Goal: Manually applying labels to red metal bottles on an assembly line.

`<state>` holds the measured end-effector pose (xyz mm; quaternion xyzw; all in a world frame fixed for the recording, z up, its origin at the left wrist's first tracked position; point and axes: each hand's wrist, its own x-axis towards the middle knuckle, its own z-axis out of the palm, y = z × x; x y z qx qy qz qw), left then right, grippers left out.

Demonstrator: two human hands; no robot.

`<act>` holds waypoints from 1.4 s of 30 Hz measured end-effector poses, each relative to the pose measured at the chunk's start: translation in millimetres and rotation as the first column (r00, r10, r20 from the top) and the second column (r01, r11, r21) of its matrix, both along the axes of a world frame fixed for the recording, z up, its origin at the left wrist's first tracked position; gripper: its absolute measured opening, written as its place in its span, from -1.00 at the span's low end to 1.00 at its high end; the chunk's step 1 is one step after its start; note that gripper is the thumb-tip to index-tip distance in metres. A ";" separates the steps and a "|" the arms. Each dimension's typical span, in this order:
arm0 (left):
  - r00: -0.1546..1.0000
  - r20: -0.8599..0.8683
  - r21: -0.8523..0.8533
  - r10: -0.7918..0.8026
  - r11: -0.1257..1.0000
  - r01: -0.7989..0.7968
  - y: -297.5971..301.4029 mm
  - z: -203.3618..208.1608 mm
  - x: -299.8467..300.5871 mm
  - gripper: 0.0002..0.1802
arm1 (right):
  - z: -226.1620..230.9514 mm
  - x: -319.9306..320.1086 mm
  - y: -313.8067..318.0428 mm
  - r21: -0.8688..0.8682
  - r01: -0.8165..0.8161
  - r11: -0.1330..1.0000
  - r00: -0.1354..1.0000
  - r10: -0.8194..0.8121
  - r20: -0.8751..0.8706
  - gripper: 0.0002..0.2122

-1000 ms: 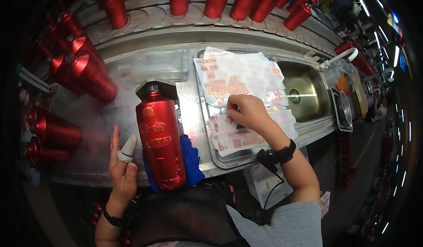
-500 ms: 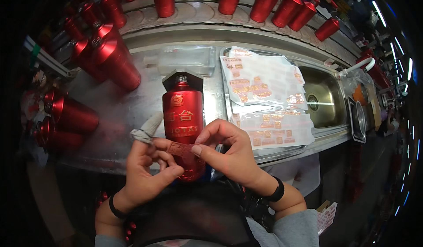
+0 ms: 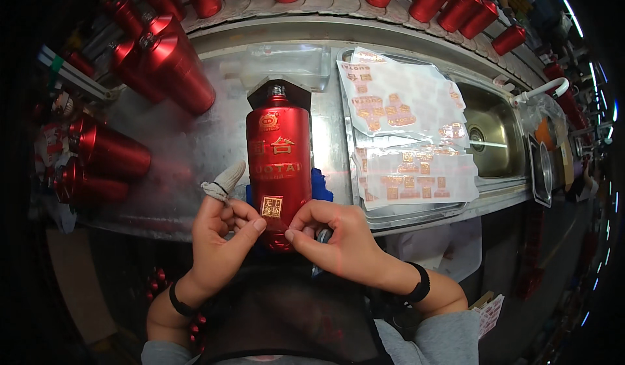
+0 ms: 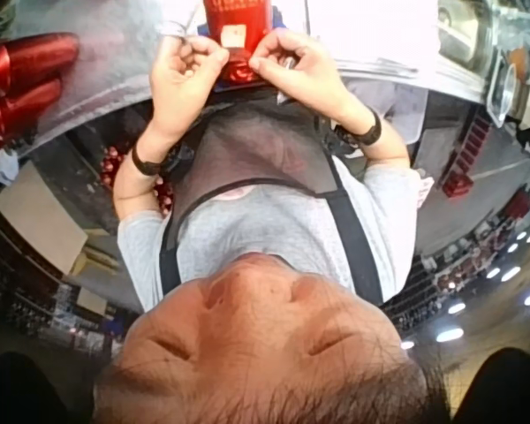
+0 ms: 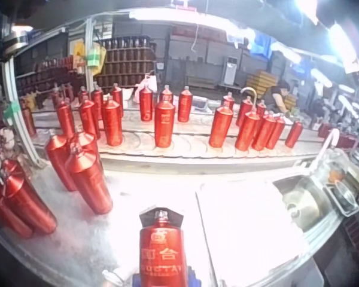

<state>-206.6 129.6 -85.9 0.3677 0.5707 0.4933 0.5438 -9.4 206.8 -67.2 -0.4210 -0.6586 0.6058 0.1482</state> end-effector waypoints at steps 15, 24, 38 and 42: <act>1.000 0.015 -0.094 -0.017 0.995 0.019 2.3 -4.9 1.2 -0.12 | -3.9 -0.4 2.4 -0.129 0.076 0.989 0.997 -0.073 0.022 -0.88; 0.998 0.025 -0.158 -0.058 0.986 0.062 0.7 -9.5 -7.8 -0.09 | -11.4 3.0 2.7 -0.159 0.108 0.981 0.994 -0.106 0.017 -0.87; 0.990 -0.082 0.214 -0.113 0.968 0.128 11.1 -35.1 -7.0 -0.07 | -22.2 -13.1 14.0 -0.127 0.217 0.968 0.973 -0.225 -0.050 -0.56; 0.982 -0.175 0.221 -0.074 0.969 0.112 9.7 -36.2 -2.7 -0.04 | -25.2 -15.2 16.1 -0.039 0.187 0.982 0.982 -0.186 0.015 -0.54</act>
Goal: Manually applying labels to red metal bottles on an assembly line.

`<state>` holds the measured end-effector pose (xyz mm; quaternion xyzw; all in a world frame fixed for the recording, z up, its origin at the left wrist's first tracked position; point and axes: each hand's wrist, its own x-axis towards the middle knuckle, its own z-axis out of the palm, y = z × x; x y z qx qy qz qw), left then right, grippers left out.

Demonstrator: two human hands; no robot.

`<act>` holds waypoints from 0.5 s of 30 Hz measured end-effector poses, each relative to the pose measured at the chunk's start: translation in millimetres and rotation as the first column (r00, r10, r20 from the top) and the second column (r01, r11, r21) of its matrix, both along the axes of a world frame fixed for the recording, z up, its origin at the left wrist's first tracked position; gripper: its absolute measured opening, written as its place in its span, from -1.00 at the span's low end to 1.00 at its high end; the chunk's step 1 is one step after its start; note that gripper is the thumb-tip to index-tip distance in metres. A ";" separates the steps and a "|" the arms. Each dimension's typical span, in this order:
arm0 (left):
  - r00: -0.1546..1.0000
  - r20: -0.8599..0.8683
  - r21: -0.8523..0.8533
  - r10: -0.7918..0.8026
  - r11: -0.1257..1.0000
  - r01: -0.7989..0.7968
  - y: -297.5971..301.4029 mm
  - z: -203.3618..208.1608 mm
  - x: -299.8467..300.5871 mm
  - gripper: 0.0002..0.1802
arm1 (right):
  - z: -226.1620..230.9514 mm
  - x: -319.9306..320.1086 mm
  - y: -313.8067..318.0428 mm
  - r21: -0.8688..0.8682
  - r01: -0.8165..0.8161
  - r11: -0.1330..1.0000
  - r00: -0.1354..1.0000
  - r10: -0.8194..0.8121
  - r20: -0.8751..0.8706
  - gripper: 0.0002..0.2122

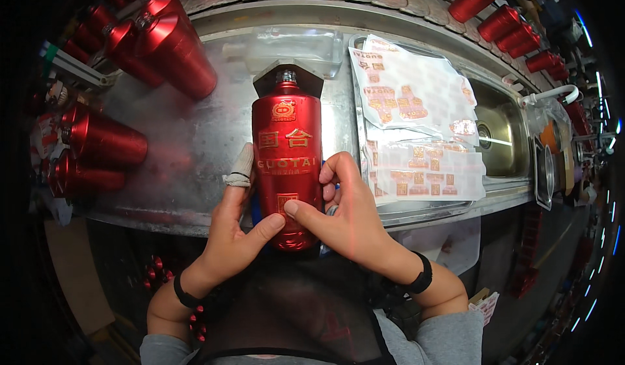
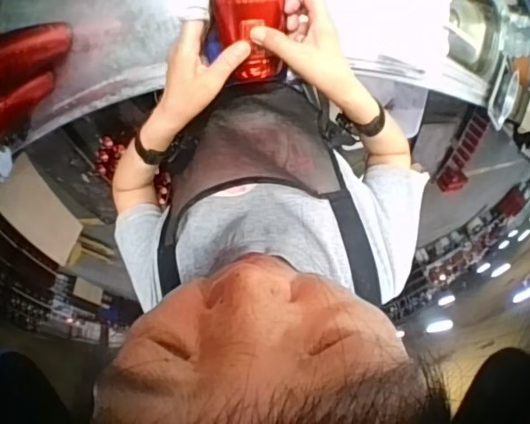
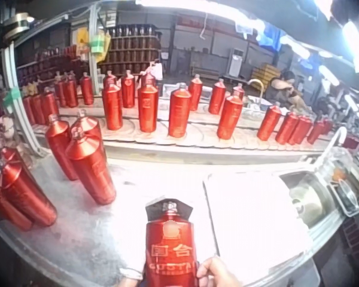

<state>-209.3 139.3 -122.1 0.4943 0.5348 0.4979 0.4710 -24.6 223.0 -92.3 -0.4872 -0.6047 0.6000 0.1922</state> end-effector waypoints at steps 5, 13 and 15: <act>0.998 0.058 -0.006 0.020 1.000 -0.020 0.4 -1.1 2.7 -0.02 | -2.8 -1.8 -0.1 0.035 0.016 0.999 0.999 -0.017 0.041 -0.52; 0.999 -0.025 0.017 -0.029 0.999 0.030 0.4 -2.4 -2.6 0.04 | -0.7 -0.5 0.1 0.007 0.020 1.000 1.000 -0.020 -0.011 -0.51; 0.999 -0.006 0.000 -0.035 0.999 0.035 1.2 -0.6 -1.4 0.06 | 0.7 -0.8 0.2 -0.002 0.014 1.000 1.000 -0.014 -0.009 -0.51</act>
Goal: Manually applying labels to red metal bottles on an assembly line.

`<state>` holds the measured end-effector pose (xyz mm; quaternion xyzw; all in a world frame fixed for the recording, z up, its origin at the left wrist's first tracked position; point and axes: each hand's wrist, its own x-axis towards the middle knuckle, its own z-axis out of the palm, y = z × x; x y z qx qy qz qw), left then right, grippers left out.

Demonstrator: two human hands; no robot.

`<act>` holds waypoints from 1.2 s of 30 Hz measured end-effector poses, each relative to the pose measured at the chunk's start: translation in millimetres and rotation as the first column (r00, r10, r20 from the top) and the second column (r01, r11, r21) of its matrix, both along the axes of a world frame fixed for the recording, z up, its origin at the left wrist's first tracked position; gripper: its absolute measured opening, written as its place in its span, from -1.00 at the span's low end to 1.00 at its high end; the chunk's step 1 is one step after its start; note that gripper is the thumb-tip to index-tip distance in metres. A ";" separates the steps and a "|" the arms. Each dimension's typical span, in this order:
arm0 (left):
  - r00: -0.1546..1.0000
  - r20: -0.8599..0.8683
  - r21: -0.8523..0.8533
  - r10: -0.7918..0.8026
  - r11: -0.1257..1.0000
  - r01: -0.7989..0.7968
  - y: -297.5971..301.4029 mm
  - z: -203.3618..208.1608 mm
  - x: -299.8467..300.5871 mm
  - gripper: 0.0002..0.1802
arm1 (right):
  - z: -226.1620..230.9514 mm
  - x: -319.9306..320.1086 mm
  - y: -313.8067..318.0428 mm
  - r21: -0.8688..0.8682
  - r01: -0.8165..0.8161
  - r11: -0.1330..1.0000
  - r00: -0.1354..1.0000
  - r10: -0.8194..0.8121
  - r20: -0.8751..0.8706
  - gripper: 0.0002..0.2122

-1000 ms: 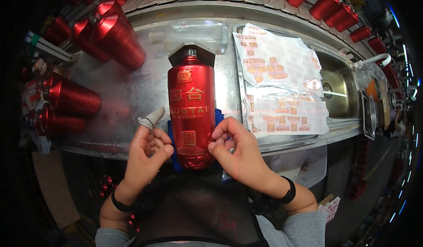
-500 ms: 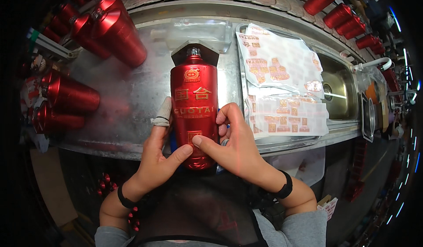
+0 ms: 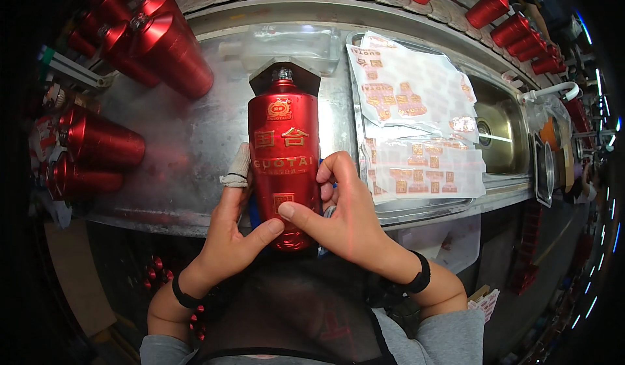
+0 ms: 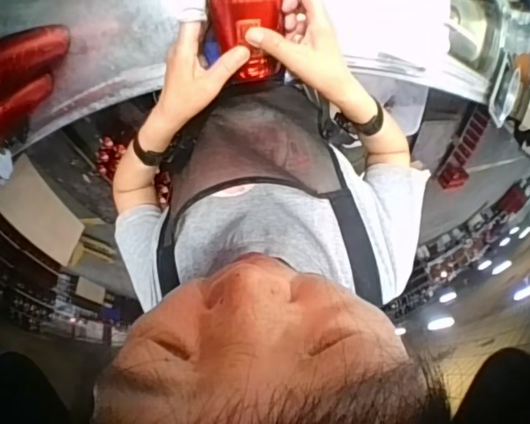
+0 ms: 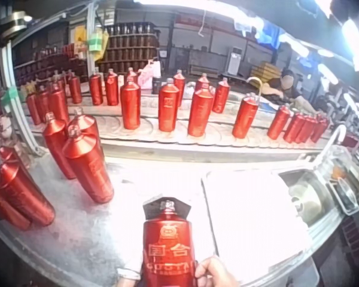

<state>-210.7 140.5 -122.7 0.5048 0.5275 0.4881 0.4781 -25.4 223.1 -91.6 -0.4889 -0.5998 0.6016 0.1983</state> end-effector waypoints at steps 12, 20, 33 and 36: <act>0.997 0.073 -0.030 0.017 0.999 -0.014 0.5 -3.0 2.6 0.08 | -8.8 0.0 -3.9 0.118 0.024 0.993 0.999 -0.029 0.039 -0.51; 0.997 0.067 -0.028 -0.028 0.999 0.030 -2.2 -11.7 -2.9 0.08 | -7.8 12.7 -8.1 0.056 -0.038 0.998 0.999 0.038 -0.007 -0.42; 0.990 0.142 -0.028 -0.024 0.999 0.028 3.3 -7.3 -1.3 0.07 | -9.6 13.0 -8.0 0.081 -0.069 0.994 0.997 0.071 -0.031 -0.42; 0.987 0.160 -0.094 0.016 0.996 -0.001 4.1 -0.8 4.8 0.06 | -8.8 8.2 -8.4 0.060 -0.030 0.998 1.000 0.030 -0.002 -0.44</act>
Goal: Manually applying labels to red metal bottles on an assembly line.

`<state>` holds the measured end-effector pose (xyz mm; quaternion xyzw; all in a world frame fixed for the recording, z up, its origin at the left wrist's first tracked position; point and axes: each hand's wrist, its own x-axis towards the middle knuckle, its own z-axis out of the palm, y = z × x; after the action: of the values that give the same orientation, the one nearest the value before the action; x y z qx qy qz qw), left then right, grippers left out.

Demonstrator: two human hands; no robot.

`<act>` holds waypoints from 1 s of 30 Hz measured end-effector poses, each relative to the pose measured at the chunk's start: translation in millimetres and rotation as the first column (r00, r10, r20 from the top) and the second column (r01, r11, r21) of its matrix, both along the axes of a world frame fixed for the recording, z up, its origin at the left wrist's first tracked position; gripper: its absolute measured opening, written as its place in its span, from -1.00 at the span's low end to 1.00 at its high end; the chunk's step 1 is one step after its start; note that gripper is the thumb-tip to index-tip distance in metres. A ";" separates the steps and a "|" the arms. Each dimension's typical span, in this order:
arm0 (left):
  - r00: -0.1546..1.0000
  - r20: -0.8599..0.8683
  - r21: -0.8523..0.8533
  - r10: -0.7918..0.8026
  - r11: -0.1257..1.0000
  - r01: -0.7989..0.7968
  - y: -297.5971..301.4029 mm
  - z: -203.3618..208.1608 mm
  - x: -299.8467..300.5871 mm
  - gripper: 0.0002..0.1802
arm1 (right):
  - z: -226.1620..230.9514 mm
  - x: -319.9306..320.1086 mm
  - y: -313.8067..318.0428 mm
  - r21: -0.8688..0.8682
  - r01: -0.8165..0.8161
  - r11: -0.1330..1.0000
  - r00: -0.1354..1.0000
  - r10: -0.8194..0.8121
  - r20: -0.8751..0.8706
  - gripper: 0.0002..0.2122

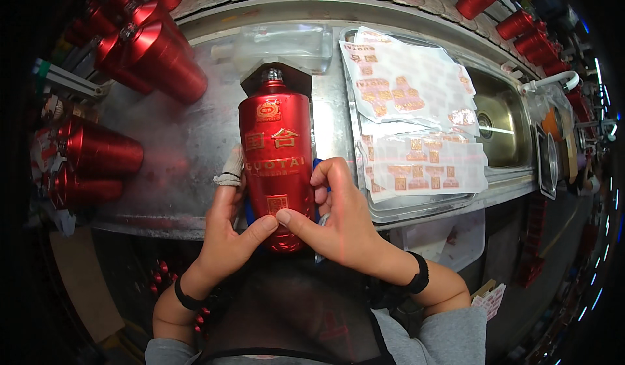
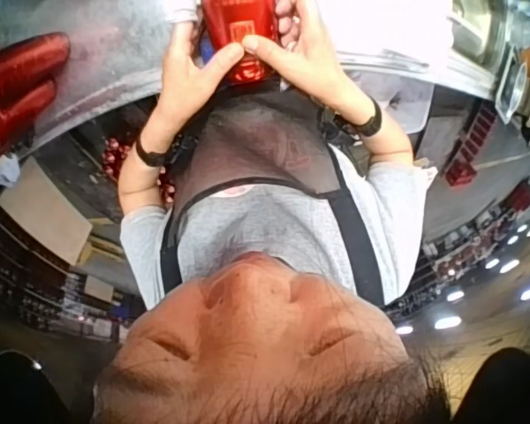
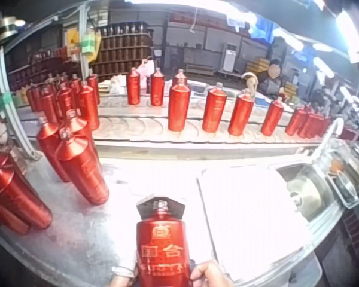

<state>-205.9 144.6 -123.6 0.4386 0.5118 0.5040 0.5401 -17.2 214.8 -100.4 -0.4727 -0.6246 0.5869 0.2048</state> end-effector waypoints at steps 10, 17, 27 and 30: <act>0.998 -0.021 0.049 0.052 0.997 -0.051 1.3 -2.0 2.6 -0.02 | -2.9 -4.8 -2.0 0.036 0.061 0.997 0.997 -0.063 0.043 -0.49; 0.996 0.001 0.046 0.085 0.995 -0.085 0.3 -6.2 5.0 -0.08 | -3.5 -6.6 -2.8 0.123 0.051 0.991 0.995 -0.061 0.075 -0.50; 0.999 -0.048 0.072 0.001 0.997 0.003 -5.4 -11.7 -4.2 -0.06 | -16.4 6.9 0.7 -0.080 0.053 0.995 0.979 -0.068 -0.194 -0.66; 0.994 -0.107 0.072 0.001 0.997 0.006 -4.3 -9.2 -2.6 -0.04 | -7.4 5.5 2.2 -0.022 0.005 1.000 0.993 -0.007 -0.114 -0.59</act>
<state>-208.5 140.2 -132.8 0.4848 0.5209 0.4972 0.4963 -11.6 217.0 -107.8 -0.4426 -0.6041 0.6189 0.2369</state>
